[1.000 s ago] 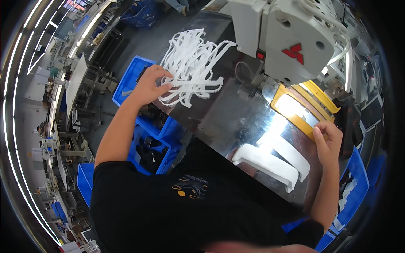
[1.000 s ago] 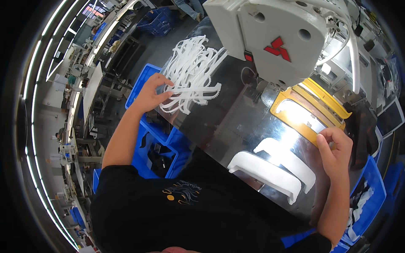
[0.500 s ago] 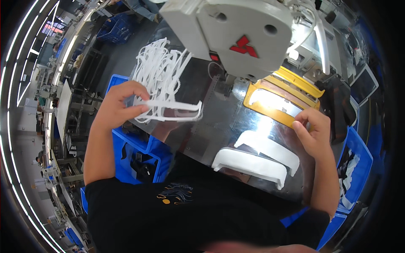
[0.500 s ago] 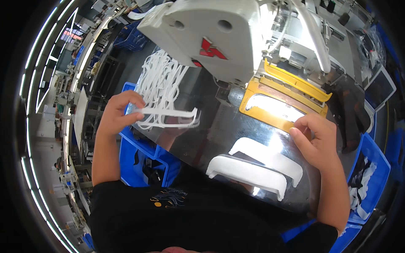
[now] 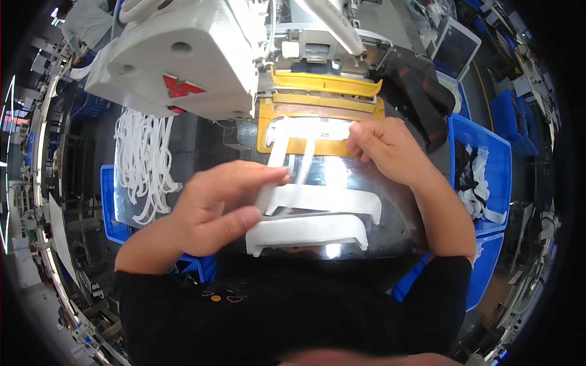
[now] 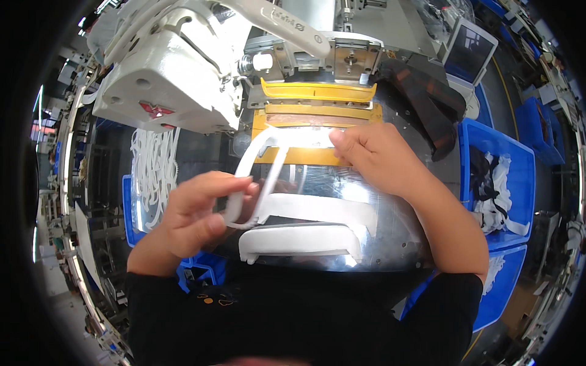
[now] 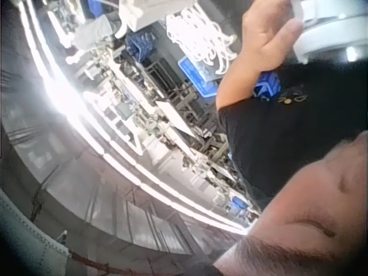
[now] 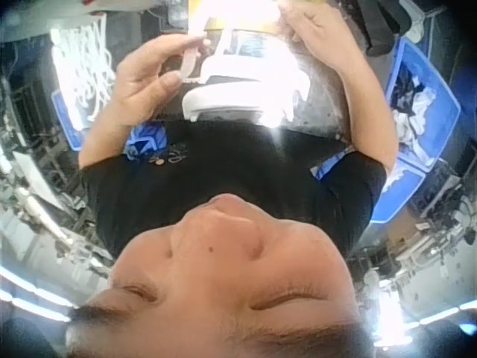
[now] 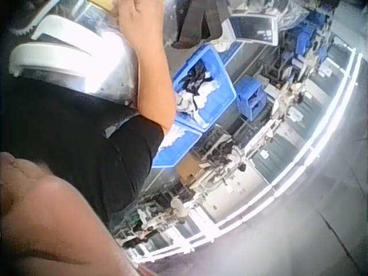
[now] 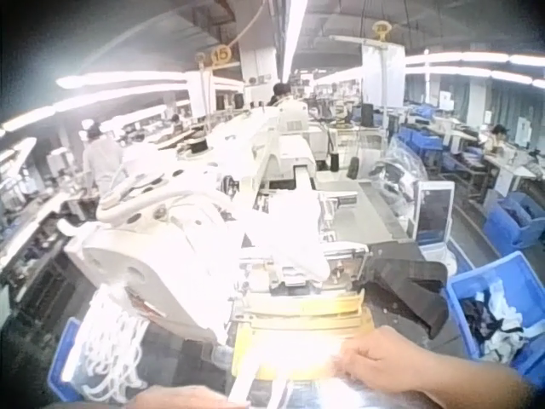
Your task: Using an industrial sewing machine to assemble leather or synthetic material components.
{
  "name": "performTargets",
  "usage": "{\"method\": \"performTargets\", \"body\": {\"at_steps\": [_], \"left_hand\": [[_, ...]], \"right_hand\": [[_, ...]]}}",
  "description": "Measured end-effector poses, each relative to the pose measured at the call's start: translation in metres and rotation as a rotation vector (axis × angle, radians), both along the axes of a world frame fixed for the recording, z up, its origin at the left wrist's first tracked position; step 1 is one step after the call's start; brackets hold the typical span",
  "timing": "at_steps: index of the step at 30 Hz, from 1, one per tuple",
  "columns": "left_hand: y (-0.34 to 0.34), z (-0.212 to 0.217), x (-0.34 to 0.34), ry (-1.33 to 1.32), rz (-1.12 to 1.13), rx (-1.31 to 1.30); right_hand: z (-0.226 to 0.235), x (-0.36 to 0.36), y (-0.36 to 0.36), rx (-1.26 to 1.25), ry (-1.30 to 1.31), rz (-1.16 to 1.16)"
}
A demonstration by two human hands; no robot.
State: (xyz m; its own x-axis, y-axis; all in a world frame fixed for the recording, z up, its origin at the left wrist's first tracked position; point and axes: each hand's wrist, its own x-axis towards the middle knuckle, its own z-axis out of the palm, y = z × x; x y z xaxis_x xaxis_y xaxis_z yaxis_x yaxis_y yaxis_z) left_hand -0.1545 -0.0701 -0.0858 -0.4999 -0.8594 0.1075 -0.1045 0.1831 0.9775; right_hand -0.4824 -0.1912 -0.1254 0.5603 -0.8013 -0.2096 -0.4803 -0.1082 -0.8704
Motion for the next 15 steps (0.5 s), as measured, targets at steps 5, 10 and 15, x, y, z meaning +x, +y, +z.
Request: {"method": "performTargets", "body": {"at_steps": [5,10,15], "left_hand": [[0.001,-0.024,-0.034,-0.309,-0.228,-0.142],[0.000,-0.033,-0.056,-0.380,-0.153,-0.199],[-0.016,-0.029,-0.039,-0.723,0.050,-0.483]], "right_hand": [[0.015,0.001,0.005,0.538,-0.169,0.078],[0.022,0.007,0.011,0.545,-0.075,0.207],[0.015,-0.017,-0.022,0.467,0.011,0.167]]}}
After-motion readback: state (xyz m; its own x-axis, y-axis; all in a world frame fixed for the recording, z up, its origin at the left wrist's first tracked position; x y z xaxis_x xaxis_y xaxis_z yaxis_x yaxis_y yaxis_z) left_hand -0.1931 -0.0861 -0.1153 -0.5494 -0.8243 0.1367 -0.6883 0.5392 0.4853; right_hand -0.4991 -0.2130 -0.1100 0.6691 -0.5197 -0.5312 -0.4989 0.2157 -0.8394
